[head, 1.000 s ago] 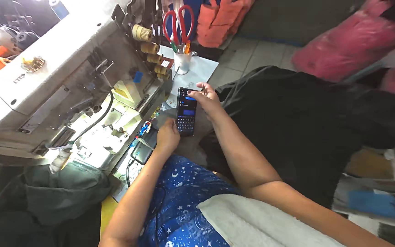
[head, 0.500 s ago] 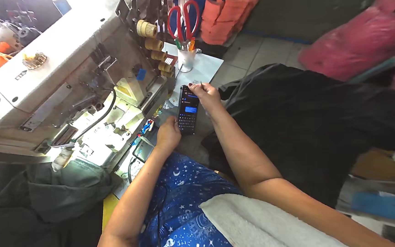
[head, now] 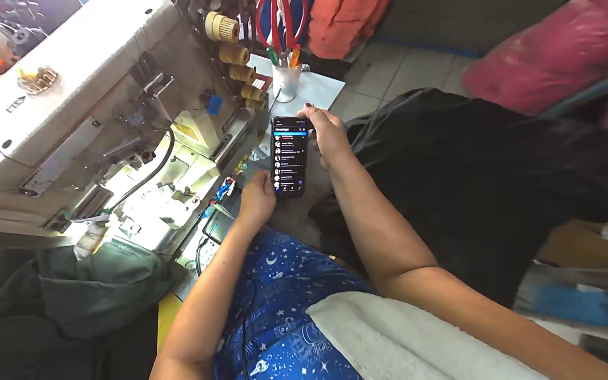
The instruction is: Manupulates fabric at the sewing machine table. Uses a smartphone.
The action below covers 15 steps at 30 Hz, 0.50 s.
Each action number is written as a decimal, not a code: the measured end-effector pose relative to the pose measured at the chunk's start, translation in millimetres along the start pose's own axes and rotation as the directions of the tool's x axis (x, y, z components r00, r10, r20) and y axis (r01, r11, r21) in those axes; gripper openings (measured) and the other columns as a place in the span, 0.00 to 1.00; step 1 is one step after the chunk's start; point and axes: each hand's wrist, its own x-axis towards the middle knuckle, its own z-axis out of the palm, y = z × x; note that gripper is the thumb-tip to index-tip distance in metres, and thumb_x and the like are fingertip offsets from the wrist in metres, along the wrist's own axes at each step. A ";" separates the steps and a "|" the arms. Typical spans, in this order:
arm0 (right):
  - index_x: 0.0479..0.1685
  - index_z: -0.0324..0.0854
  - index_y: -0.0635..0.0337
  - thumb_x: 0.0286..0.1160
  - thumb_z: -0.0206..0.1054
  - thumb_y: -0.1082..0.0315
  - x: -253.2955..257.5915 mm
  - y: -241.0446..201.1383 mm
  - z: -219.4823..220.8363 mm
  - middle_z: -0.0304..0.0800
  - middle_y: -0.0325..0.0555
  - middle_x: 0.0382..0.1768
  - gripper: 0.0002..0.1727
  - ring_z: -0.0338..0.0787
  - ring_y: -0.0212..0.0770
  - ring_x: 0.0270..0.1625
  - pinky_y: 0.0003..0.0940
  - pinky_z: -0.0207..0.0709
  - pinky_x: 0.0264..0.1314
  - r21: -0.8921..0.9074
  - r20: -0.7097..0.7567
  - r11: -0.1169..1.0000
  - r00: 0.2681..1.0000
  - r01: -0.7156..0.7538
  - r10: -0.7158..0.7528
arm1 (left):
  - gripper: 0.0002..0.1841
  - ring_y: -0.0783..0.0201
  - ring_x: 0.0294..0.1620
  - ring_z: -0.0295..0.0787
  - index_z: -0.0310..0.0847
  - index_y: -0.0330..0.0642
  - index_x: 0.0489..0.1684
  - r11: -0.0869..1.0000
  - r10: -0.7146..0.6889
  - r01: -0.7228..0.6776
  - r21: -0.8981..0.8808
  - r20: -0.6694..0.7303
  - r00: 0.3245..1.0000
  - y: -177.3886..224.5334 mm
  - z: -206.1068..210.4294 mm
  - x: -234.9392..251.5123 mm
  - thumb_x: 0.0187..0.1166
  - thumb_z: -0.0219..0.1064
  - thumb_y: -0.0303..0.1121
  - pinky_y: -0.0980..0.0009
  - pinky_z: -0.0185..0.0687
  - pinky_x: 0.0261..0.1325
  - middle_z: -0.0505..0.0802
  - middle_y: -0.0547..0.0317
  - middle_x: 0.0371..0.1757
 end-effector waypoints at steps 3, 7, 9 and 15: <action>0.61 0.87 0.54 0.90 0.54 0.47 -0.9 -3.4 -0.6 0.88 0.40 0.51 0.24 0.83 0.29 0.44 0.28 0.73 0.42 0.003 0.005 1.000 1.000 0.002 -0.002 | 0.15 0.48 0.54 0.91 0.77 0.33 0.66 1.000 0.009 -0.009 0.006 -0.001 1.000 0.9 -1.5 -0.7 0.93 0.51 0.30 0.47 0.84 0.62 0.92 0.40 0.53; 0.60 0.87 0.55 0.90 0.55 0.50 -4.9 -7.1 -1.9 0.89 0.38 0.49 0.22 0.82 0.27 0.40 0.25 0.71 0.37 0.010 0.011 1.000 1.000 0.012 -0.012 | 0.15 0.48 0.54 0.91 0.78 0.32 0.65 1.000 0.025 -0.025 0.004 -0.007 1.000 0.1 -2.9 -1.5 0.92 0.50 0.29 0.47 0.84 0.61 0.91 0.40 0.52; 0.63 0.86 0.57 0.89 0.57 0.55 -7.5 -7.4 -4.4 0.89 0.39 0.53 0.19 0.83 0.27 0.44 0.25 0.73 0.41 0.017 0.047 0.999 0.998 0.039 -0.040 | 0.15 0.48 0.54 0.91 0.78 0.32 0.65 1.000 0.031 -0.031 -0.002 -0.016 0.999 0.1 -3.2 -3.0 0.92 0.50 0.29 0.47 0.83 0.61 0.92 0.40 0.52; 0.80 0.74 0.55 0.88 0.57 0.58 -16.1 5.3 -19.1 0.84 0.40 0.64 0.25 0.80 0.26 0.46 0.22 0.71 0.41 0.032 0.150 0.997 0.986 0.071 -0.075 | 0.15 0.51 0.53 0.91 0.77 0.31 0.66 0.996 0.078 -0.080 -0.036 -0.038 0.996 -2.2 -3.1 -6.8 0.92 0.50 0.28 0.50 0.84 0.62 0.91 0.41 0.53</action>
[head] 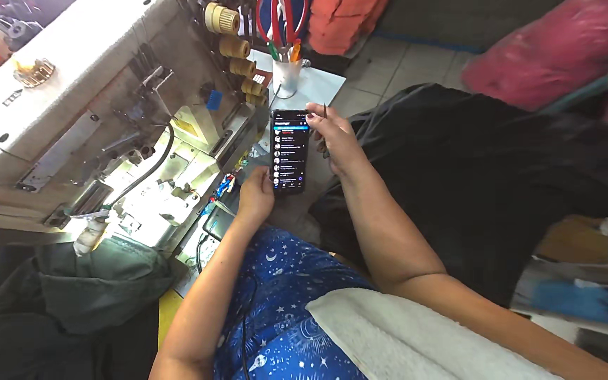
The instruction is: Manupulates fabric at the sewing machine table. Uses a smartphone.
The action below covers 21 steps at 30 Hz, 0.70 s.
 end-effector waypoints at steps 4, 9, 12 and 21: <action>0.73 0.76 0.56 0.87 0.60 0.59 -18.3 7.9 -4.6 0.86 0.36 0.48 0.21 0.80 0.23 0.36 0.20 0.72 0.34 -0.008 0.081 0.995 0.991 -0.101 0.102 | 0.14 0.52 0.52 0.91 0.78 0.31 0.65 1.000 0.008 -0.008 -0.011 -0.011 1.000 -0.6 0.8 -1.2 0.92 0.51 0.28 0.52 0.84 0.61 0.92 0.42 0.52; 0.73 0.75 0.67 0.68 0.75 0.76 -24.0 29.6 -9.6 0.89 0.43 0.43 0.30 0.88 0.29 0.41 0.27 0.84 0.47 -0.061 0.182 0.998 0.983 0.014 -0.003 | 0.13 0.54 0.50 0.91 0.77 0.33 0.64 0.999 -0.004 0.003 -0.053 -0.001 1.000 -0.7 2.6 -1.8 0.92 0.51 0.29 0.53 0.85 0.59 0.92 0.44 0.49; 0.79 0.68 0.66 0.57 0.79 0.79 -26.4 28.1 -12.7 0.87 0.44 0.45 0.42 0.86 0.31 0.40 0.28 0.84 0.48 -0.044 0.259 0.999 0.966 0.011 0.001 | 0.13 0.54 0.49 0.91 0.77 0.33 0.63 0.998 -0.010 0.010 -0.057 0.005 1.000 -2.1 2.6 -2.0 0.93 0.51 0.29 0.53 0.85 0.58 0.91 0.43 0.49; 0.80 0.69 0.63 0.59 0.79 0.73 -25.4 30.5 -15.6 0.88 0.42 0.45 0.41 0.87 0.30 0.42 0.26 0.83 0.49 -0.021 0.311 0.999 0.950 0.038 -0.030 | 0.14 0.55 0.49 0.91 0.77 0.33 0.64 0.996 -0.029 0.029 -0.079 0.003 1.000 -1.5 1.2 -5.1 0.92 0.51 0.29 0.54 0.85 0.58 0.92 0.44 0.49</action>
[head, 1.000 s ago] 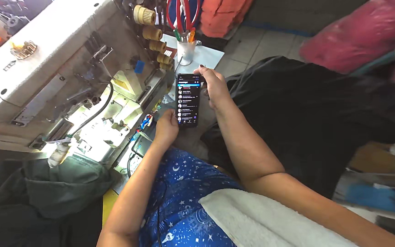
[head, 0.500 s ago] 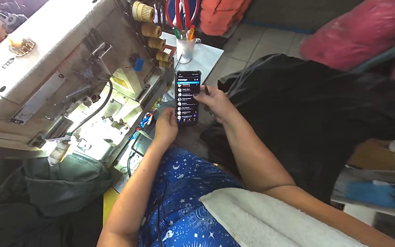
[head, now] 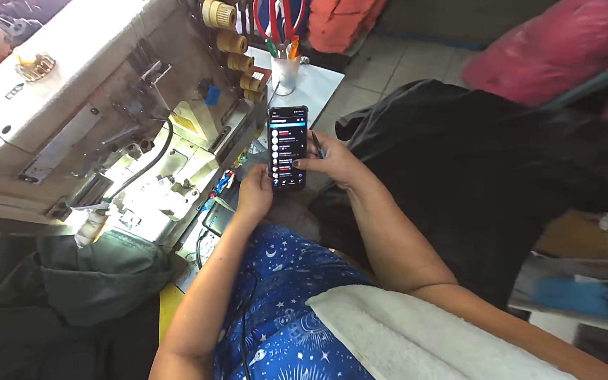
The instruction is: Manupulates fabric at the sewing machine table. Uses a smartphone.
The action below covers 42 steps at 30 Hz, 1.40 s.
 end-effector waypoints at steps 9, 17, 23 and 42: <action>0.78 0.71 0.62 0.71 0.73 0.71 -2.0 -8.9 0.6 0.90 0.39 0.42 0.32 0.87 0.26 0.39 0.23 0.83 0.44 -0.030 -0.017 1.000 1.000 -0.010 0.009 | 0.14 0.57 0.51 0.91 0.78 0.32 0.63 0.999 0.014 -0.014 -0.048 -0.002 1.000 -2.7 1.4 5.0 0.91 0.50 0.28 0.56 0.84 0.61 0.92 0.44 0.50; 0.71 0.78 0.58 0.85 0.63 0.65 -0.6 -13.2 7.0 0.89 0.36 0.43 0.18 0.80 0.21 0.31 0.16 0.72 0.30 -0.018 -0.146 0.996 0.985 -0.091 0.087 | 0.14 0.55 0.52 0.91 0.78 0.30 0.62 0.999 0.018 -0.018 -0.032 0.005 1.000 -1.8 1.0 7.0 0.91 0.51 0.28 0.54 0.84 0.62 0.92 0.43 0.50; 0.67 0.80 0.60 0.82 0.67 0.65 1.2 -10.1 10.7 0.87 0.37 0.40 0.17 0.80 0.23 0.32 0.20 0.73 0.33 -0.057 -0.215 0.993 0.972 -0.108 0.093 | 0.14 0.56 0.51 0.90 0.78 0.31 0.62 0.999 -0.004 0.004 -0.035 0.016 1.000 -2.0 2.1 6.8 0.92 0.50 0.28 0.55 0.84 0.60 0.91 0.43 0.49; 0.87 0.59 0.57 0.54 0.84 0.67 -4.1 2.0 -11.3 0.90 0.37 0.50 0.53 0.87 0.25 0.42 0.20 0.82 0.48 0.018 0.187 0.999 0.982 0.027 -0.030 | 0.15 0.56 0.52 0.91 0.78 0.31 0.64 0.999 -0.015 0.016 -0.040 0.018 1.000 -4.7 -0.1 3.0 0.92 0.51 0.29 0.54 0.84 0.62 0.92 0.43 0.50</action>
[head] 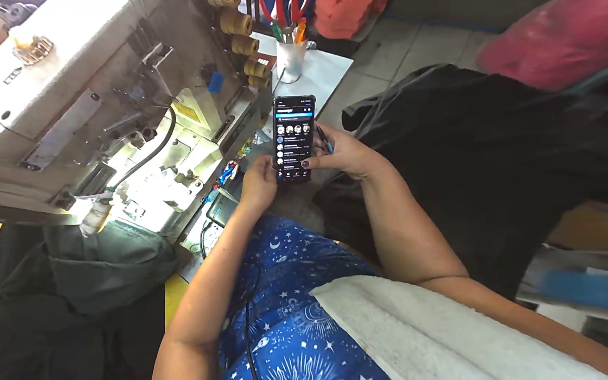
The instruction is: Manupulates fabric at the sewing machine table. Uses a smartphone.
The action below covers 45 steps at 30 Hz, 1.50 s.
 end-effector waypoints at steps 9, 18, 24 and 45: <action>0.85 0.62 0.57 0.49 0.85 0.68 -0.2 -0.5 1.5 0.87 0.36 0.47 0.53 0.84 0.25 0.40 0.21 0.80 0.45 -0.021 -0.030 0.999 0.999 -0.032 0.032 | 0.14 0.55 0.47 0.91 0.76 0.36 0.66 0.999 0.008 -0.008 0.052 -0.005 1.000 8.8 -2.6 -17.3 0.93 0.50 0.32 0.52 0.86 0.54 0.91 0.45 0.49; 0.86 0.60 0.59 0.51 0.84 0.67 2.0 -0.2 1.7 0.88 0.36 0.44 0.53 0.84 0.25 0.38 0.20 0.80 0.43 -0.040 -0.026 0.998 0.999 -0.039 0.038 | 0.14 0.56 0.51 0.91 0.79 0.31 0.62 1.000 -0.002 0.002 0.016 0.004 1.000 -3.1 -0.3 3.7 0.91 0.51 0.28 0.54 0.84 0.61 0.92 0.44 0.48; 0.86 0.61 0.57 0.51 0.84 0.66 3.8 2.3 0.9 0.87 0.35 0.42 0.53 0.84 0.25 0.36 0.20 0.80 0.42 -0.029 -0.018 0.999 0.999 -0.035 0.034 | 0.13 0.56 0.50 0.90 0.79 0.32 0.62 1.000 -0.018 0.018 0.012 0.006 1.000 -2.9 -0.7 4.8 0.91 0.51 0.28 0.55 0.84 0.60 0.92 0.44 0.48; 0.87 0.59 0.59 0.52 0.83 0.72 5.7 -1.0 -0.5 0.91 0.41 0.50 0.53 0.89 0.29 0.44 0.24 0.84 0.49 0.024 0.010 0.999 0.999 -0.032 0.032 | 0.14 0.57 0.50 0.90 0.79 0.32 0.61 1.000 0.001 -0.001 0.011 0.002 1.000 -1.5 -1.4 6.5 0.92 0.51 0.28 0.56 0.84 0.60 0.92 0.45 0.47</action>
